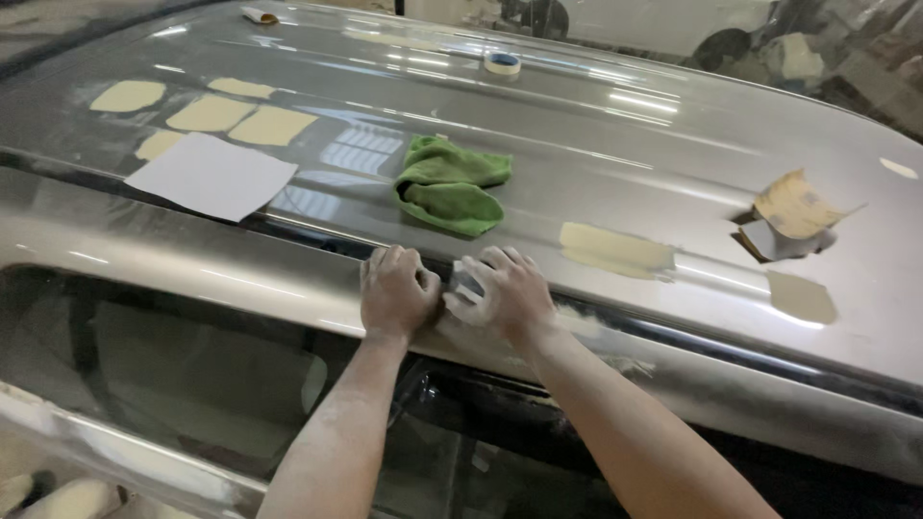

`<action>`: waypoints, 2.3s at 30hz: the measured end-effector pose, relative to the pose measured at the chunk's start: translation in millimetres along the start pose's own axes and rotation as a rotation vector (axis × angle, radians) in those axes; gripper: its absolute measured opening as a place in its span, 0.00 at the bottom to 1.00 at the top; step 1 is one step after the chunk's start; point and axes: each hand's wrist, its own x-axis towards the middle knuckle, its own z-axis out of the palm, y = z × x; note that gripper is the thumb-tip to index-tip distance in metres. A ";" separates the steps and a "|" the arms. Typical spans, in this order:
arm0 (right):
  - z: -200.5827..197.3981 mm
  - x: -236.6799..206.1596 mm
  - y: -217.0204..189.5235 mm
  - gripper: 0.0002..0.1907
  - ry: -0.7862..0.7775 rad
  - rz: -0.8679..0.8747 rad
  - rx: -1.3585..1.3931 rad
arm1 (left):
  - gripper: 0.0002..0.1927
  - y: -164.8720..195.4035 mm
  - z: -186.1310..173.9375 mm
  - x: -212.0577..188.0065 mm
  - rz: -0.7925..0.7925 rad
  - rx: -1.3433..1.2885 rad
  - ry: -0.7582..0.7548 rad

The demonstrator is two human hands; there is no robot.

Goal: The person sands a section of a car roof using a sanding block and sandpaper. They repeatedly rub the sanding block over a taped-off area, remove the sandpaper, and continue sanding the same spot.

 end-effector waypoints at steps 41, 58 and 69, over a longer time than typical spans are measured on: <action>-28.1 -24.1 33.1 0.26 -0.030 -0.086 -0.077 | 0.05 5.1 2.9 -5.1 0.050 -0.007 0.070; -70.1 -67.8 35.5 0.29 0.029 -0.049 -0.084 | 0.06 6.6 -2.3 1.2 0.011 0.007 0.013; -82.2 -80.3 47.0 0.28 0.001 0.008 -0.110 | 0.06 4.5 3.2 -3.2 0.034 -0.008 0.050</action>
